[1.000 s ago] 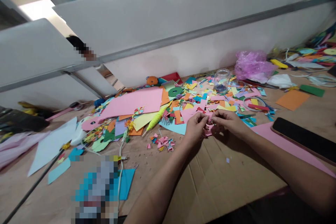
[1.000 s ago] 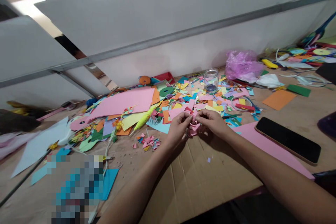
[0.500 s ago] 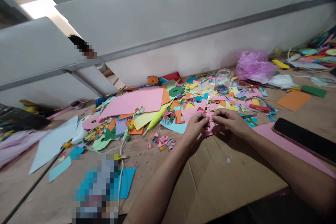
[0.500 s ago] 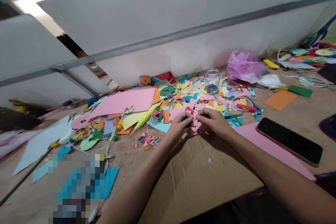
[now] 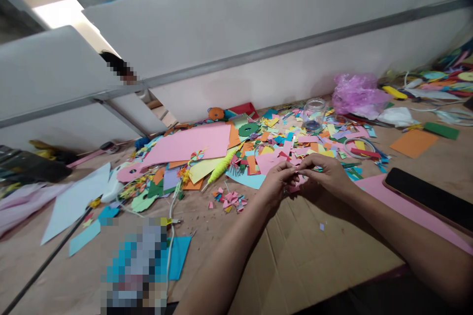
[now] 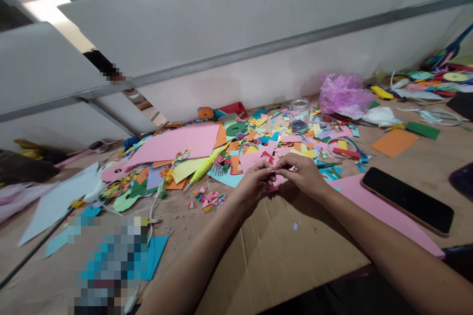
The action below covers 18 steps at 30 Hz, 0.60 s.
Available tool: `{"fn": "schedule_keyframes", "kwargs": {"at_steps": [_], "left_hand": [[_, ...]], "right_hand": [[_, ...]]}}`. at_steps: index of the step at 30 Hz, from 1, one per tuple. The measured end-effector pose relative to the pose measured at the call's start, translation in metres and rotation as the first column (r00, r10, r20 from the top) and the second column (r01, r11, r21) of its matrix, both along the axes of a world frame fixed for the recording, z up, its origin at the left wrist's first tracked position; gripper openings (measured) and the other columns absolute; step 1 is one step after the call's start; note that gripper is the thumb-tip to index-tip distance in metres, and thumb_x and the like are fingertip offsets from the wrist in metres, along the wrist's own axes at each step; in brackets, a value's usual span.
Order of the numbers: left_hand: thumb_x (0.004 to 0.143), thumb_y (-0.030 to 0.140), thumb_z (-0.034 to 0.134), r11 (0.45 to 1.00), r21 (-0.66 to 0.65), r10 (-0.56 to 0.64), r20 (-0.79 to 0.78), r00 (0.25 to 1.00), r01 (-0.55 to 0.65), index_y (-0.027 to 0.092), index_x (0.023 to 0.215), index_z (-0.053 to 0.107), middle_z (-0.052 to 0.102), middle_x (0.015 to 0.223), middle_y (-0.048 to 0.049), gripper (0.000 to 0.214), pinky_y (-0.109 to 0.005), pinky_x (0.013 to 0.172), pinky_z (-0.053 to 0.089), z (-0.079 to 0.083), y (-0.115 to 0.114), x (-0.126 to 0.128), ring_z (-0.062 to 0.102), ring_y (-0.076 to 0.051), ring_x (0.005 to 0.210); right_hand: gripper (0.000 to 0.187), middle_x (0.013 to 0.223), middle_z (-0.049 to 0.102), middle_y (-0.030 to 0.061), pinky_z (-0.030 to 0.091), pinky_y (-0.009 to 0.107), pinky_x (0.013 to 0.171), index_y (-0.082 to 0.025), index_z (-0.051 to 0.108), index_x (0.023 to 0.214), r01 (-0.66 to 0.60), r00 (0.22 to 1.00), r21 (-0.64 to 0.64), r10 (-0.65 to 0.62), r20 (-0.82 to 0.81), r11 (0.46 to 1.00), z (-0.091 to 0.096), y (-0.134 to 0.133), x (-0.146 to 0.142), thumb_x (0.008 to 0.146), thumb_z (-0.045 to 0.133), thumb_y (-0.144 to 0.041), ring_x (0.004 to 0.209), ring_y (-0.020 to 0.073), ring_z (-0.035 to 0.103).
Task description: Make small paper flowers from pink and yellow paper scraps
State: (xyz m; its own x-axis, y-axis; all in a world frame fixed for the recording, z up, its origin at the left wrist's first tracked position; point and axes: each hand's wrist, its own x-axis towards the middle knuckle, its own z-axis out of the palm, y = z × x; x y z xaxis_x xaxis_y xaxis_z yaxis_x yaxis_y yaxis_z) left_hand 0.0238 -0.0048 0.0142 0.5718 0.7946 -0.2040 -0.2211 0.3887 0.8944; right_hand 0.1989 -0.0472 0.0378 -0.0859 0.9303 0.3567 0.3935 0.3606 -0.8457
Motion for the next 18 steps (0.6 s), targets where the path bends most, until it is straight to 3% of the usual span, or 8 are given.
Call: {"fn": "schedule_keyframes", "kwargs": {"at_steps": [4,9,14,18], "left_hand": [[0.078,0.046,0.07,0.977,0.212,0.01,-0.061,0.998,0.003,0.018,0.081,0.06,0.061,0.073,-0.0009,0.03,-0.023,0.059,0.043,0.003,-0.003,0.001,0.055,-0.011,0.062],[0.089,0.041,0.056,0.855,0.517,0.11,-0.244,0.964,0.033,0.018,0.083,0.062,0.063,0.083,-0.0032,0.024,-0.026,0.071,0.043,0.008,-0.007,0.001,0.056,-0.015,0.077],[0.094,0.038,0.049,0.759,0.644,0.172,-0.34,0.924,0.095,0.02,0.085,0.061,0.062,0.085,-0.0027,0.024,-0.027,0.073,0.04,0.011,-0.01,0.0,0.055,-0.016,0.08],[0.094,0.04,0.05,0.752,0.651,0.179,-0.35,0.919,0.101,0.019,0.085,0.059,0.06,0.083,-0.0016,0.024,-0.026,0.071,0.039,0.008,-0.009,0.001,0.053,-0.015,0.078]], "right_hand": [[0.026,0.078,0.07,0.0048,0.05,0.034,0.069,-0.021,0.071,0.075,0.064,0.994,-0.107,-0.073,-0.084,0.992,0.004,0.0,0.0,0.078,0.074,-0.047,0.073,0.0213,0.063],[0.028,0.076,0.069,0.0045,0.053,0.034,0.062,-0.021,0.069,0.076,0.04,0.971,-0.234,-0.093,-0.22,0.971,0.003,0.0,0.0,0.073,0.077,-0.047,0.07,0.0206,0.063],[0.031,0.076,0.066,0.0032,0.056,0.032,0.056,-0.021,0.066,0.077,0.03,0.941,-0.3,-0.128,-0.312,0.953,0.002,0.0,-0.002,0.068,0.081,-0.046,0.067,0.0188,0.061],[0.035,0.077,0.063,0.0024,0.057,0.031,0.053,-0.02,0.064,0.078,0.026,0.927,-0.324,-0.143,-0.345,0.946,0.003,-0.001,-0.004,0.065,0.084,-0.047,0.068,0.0183,0.061]]}}
